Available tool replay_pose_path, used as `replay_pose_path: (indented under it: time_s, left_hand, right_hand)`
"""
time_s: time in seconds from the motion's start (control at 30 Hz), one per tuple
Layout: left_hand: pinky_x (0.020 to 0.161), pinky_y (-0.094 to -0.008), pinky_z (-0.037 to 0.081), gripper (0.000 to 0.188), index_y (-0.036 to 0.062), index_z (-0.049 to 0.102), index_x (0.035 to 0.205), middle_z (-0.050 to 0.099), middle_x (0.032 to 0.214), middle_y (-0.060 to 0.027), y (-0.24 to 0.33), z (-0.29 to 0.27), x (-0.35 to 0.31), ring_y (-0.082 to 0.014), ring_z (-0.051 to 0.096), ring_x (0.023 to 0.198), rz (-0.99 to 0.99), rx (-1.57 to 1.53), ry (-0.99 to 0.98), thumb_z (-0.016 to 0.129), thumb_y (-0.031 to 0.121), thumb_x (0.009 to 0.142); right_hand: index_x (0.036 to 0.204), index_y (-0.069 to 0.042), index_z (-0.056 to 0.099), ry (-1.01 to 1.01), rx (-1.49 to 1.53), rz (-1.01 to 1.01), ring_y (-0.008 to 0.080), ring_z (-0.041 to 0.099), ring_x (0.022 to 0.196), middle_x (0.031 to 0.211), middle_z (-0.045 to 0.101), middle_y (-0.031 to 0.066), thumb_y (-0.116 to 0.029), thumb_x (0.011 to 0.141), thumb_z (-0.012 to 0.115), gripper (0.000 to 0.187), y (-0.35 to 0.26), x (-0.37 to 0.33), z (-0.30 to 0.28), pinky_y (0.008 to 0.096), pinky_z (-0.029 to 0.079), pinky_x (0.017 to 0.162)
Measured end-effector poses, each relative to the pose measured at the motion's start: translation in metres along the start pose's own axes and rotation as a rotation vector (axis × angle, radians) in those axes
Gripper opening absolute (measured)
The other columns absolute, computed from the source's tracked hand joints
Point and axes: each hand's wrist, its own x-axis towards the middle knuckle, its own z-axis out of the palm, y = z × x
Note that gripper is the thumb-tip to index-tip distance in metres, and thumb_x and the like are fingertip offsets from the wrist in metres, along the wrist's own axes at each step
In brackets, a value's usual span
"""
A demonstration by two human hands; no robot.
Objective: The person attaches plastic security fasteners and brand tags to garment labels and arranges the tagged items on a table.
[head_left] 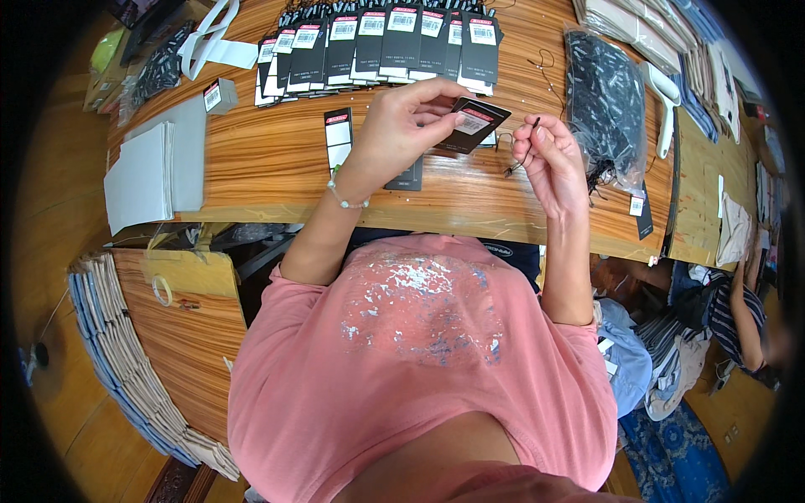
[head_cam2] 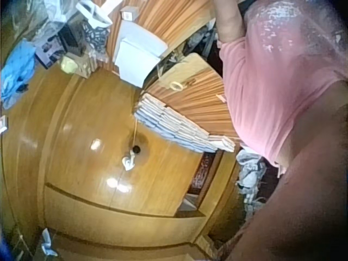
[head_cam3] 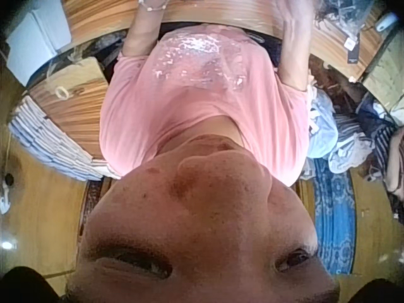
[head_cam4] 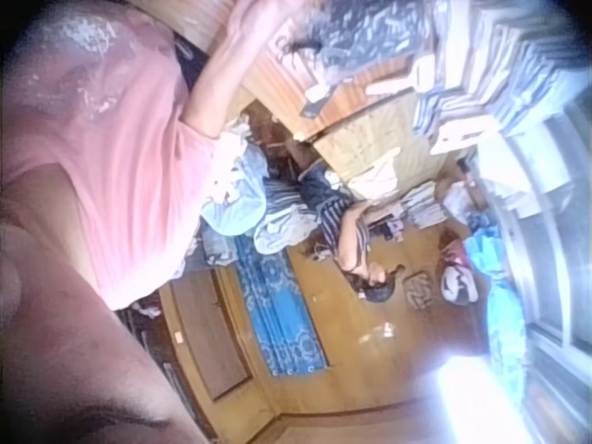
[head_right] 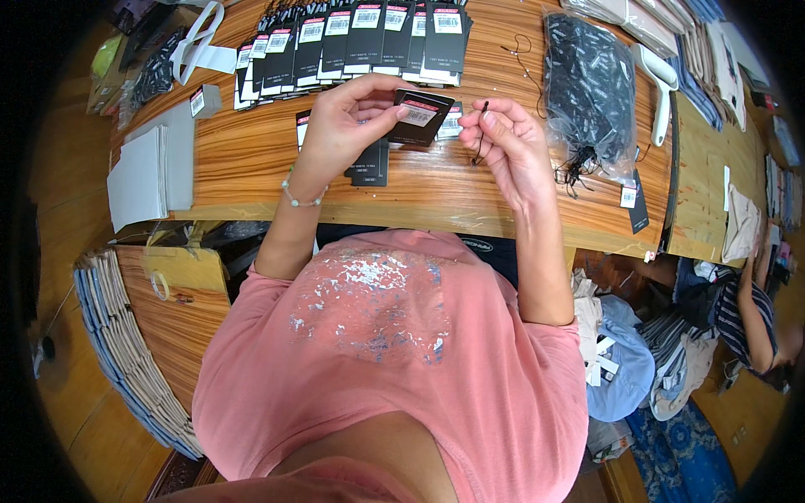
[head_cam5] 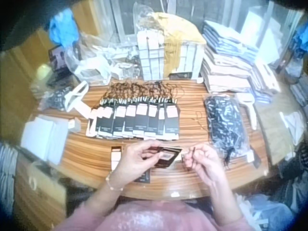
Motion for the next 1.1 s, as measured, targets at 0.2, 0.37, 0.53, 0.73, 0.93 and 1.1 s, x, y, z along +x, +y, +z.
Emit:
replay_pose_path:
  time_s: [0.2,0.37,0.53,0.73,0.93,1.1]
  left_hand:
    - [0.074,-0.0207,0.049,0.023,-0.0024,0.056,0.100,0.060,0.093,-0.0079,-0.002,0.004,0.001,-0.0116,0.059,0.084,0.014,-0.059,0.051,0.059,-0.003,0.077]
    - [0.072,-0.0213,0.050,0.022,-0.0027,0.057,0.100,0.061,0.091,-0.0081,0.001,0.012,-0.001,-0.0115,0.059,0.082,0.069,-0.037,0.092,0.057,-0.002,0.078]
    - [0.068,-0.0230,0.051,0.020,-0.0014,0.059,0.098,0.063,0.088,-0.0092,-0.001,0.017,-0.004,-0.0115,0.061,0.077,0.138,0.040,0.121,0.056,-0.001,0.078]
    - [0.071,-0.0211,0.051,0.022,-0.0024,0.060,0.098,0.062,0.092,-0.0079,0.009,0.018,-0.008,-0.0114,0.061,0.080,0.148,0.134,0.107,0.057,-0.003,0.076]
    - [0.070,-0.0235,0.051,0.023,0.0000,0.061,0.099,0.062,0.093,-0.0087,0.004,0.015,-0.009,-0.0129,0.061,0.081,0.202,0.258,0.063,0.059,0.000,0.076]
    - [0.065,-0.0238,0.051,0.022,0.0020,0.062,0.097,0.063,0.090,-0.0099,0.006,0.014,-0.011,-0.0158,0.062,0.079,0.312,0.426,0.059,0.059,0.001,0.075]
  right_hand:
    - [0.086,0.003,0.059,0.073,-0.573,-0.146,0.0081,0.055,0.060,0.070,0.061,0.0069,-0.006,0.081,0.058,0.010,-0.001,-0.006,0.022,0.0186,0.044,0.055]
    - [0.078,0.002,0.062,0.127,-0.910,-0.238,0.0032,0.048,0.055,0.061,0.056,0.0002,-0.009,0.077,0.063,0.011,0.008,-0.003,0.035,0.0177,0.038,0.050]
    - [0.075,0.003,0.061,0.135,-0.979,-0.315,0.0036,0.047,0.054,0.059,0.056,0.0015,-0.007,0.077,0.062,0.011,0.005,0.000,0.043,0.0185,0.037,0.048]
    - [0.073,0.004,0.060,0.137,-1.088,-0.337,0.0038,0.048,0.053,0.056,0.055,0.0036,-0.006,0.076,0.062,0.011,0.001,-0.001,0.047,0.0189,0.037,0.047]
    - [0.073,0.004,0.060,0.111,-1.051,-0.286,0.0029,0.045,0.052,0.056,0.054,0.0017,-0.007,0.077,0.061,0.011,-0.001,-0.002,0.044,0.0176,0.034,0.046]
    - [0.077,0.000,0.061,0.079,-0.591,-0.064,0.0021,0.046,0.052,0.060,0.056,0.0001,-0.008,0.078,0.060,0.008,0.005,0.001,0.034,0.0148,0.031,0.046]
